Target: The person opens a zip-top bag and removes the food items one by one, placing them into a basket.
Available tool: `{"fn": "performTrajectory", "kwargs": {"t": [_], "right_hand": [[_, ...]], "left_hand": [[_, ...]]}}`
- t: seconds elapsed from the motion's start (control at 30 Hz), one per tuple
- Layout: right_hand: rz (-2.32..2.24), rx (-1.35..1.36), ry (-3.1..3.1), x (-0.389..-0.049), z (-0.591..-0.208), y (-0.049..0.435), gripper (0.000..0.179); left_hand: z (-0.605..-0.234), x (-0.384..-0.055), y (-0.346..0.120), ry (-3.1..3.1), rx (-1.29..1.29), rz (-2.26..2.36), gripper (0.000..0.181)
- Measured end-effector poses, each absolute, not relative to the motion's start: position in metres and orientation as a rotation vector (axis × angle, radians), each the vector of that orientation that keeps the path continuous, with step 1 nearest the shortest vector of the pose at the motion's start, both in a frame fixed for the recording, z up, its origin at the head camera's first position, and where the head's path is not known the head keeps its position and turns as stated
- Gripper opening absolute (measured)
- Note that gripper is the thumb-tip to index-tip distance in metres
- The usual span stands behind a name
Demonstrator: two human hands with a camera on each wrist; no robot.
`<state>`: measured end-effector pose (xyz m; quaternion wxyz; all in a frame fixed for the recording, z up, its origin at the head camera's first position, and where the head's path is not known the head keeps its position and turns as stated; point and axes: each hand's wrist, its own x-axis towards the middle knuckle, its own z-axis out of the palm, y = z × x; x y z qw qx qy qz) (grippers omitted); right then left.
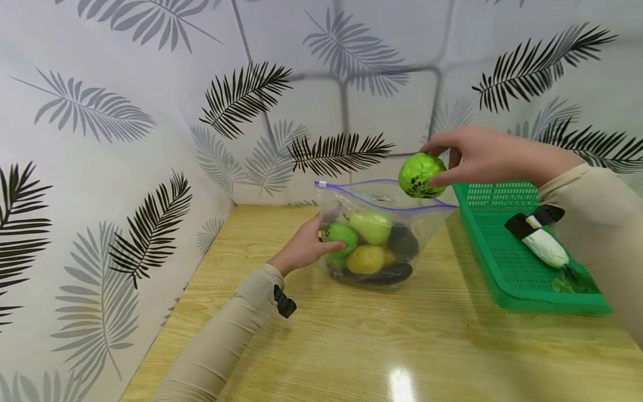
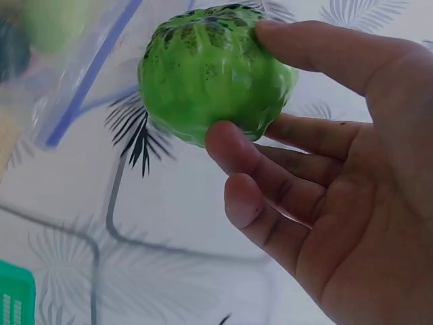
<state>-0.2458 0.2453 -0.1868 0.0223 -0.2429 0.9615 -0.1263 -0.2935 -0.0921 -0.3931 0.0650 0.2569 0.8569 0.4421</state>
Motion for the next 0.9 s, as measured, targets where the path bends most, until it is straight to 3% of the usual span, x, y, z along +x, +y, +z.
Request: {"fn": "performTrajectory", "kwargs": {"t": [0.37, 0.9], "right_hand": [[-0.189, -0.567, 3.086, -0.245, -0.21, 0.325, 0.071], [-0.236, -0.43, 2.567, -0.248, -0.321, 0.407, 0.075]], "left_hand": [[-0.396, -0.292, -0.091, 2.576, 0.775, 1.36, 0.08], [-0.394, -0.294, -0.093, 2.608, 0.753, 1.294, 0.082]]}}
